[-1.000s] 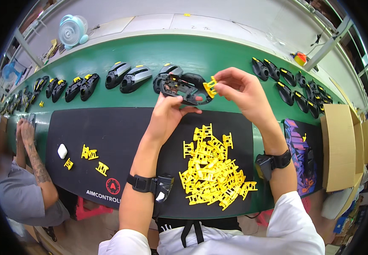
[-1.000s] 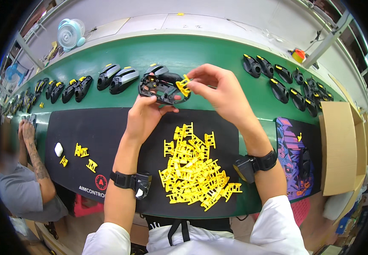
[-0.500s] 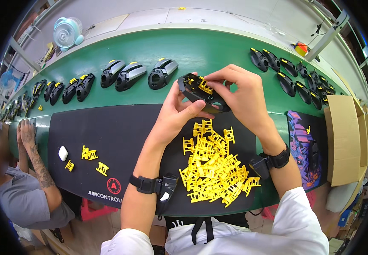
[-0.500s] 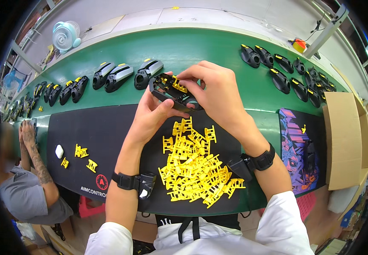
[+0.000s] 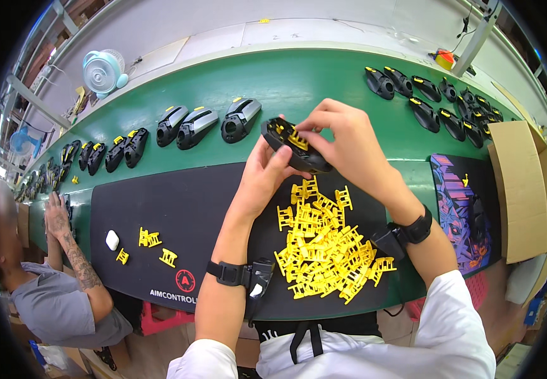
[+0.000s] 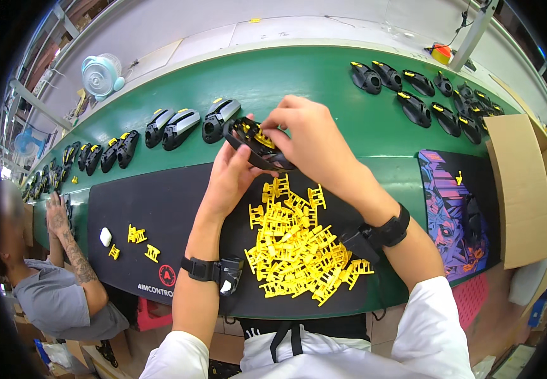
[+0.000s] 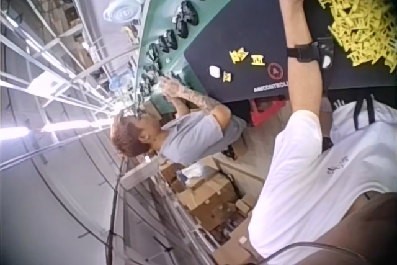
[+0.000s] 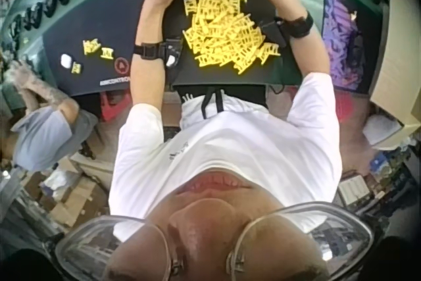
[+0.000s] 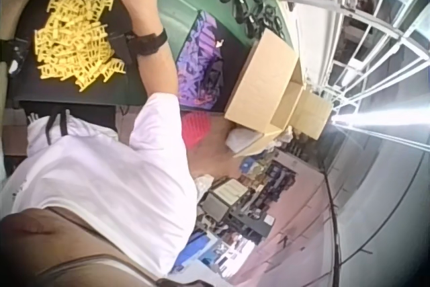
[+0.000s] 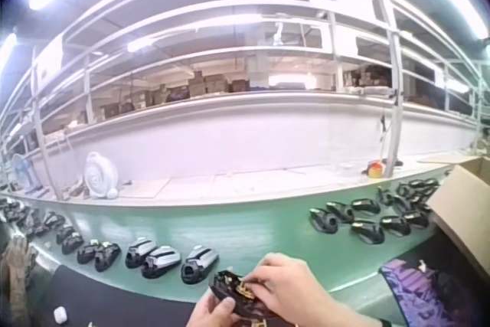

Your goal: Assembling plastic components and internal structures into game controller shells on a production line.

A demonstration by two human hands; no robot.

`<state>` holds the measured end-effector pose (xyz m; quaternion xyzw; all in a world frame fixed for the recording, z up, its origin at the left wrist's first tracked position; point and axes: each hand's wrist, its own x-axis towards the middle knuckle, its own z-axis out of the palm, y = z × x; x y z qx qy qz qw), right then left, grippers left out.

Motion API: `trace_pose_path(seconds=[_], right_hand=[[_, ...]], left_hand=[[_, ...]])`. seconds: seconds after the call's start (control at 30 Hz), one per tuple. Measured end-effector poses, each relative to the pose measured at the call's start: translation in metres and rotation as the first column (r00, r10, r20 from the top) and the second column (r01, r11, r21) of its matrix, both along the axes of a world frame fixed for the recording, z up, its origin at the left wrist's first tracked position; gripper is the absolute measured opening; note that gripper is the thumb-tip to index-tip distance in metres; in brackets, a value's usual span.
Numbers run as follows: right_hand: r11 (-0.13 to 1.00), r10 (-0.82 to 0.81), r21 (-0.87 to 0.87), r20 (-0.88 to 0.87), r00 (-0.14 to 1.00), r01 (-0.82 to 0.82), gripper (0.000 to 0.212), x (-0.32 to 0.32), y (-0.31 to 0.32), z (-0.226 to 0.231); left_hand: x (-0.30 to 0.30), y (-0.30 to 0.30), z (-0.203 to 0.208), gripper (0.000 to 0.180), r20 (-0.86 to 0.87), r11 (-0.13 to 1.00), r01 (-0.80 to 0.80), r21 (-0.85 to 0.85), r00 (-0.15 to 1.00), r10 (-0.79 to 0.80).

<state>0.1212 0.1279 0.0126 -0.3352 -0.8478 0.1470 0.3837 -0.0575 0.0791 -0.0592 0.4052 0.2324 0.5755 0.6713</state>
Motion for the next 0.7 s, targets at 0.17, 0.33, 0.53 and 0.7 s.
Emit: trace_pose_path(seconds=[0.17,0.33,0.53,0.7], right_hand=[[0.957,0.072,-0.275,-0.090,0.993,-0.094,0.021,0.011,0.014,0.001],[0.691,0.216,-0.655,-0.216,0.952,-0.306,0.018,-0.001,0.007,-0.005],[0.598,0.261,-0.704,-0.281,0.924,-0.383,0.021,0.001,0.009,-0.009],[0.601,0.281,-0.701,-0.265,0.923,-0.384,0.022,0.002,0.006,-0.001]], left_hand=[[0.003,-0.007,0.012,0.064,0.050,0.996,-0.013,-0.084,0.999,0.017],[-0.001,-0.011,0.019,0.070,0.036,0.991,-0.016,-0.130,0.999,0.021],[0.005,-0.012,0.021,0.070,0.068,0.992,-0.023,-0.122,0.997,0.032],[0.005,-0.009,0.019,0.068,0.111,0.992,0.034,-0.119,0.994,-0.021]])
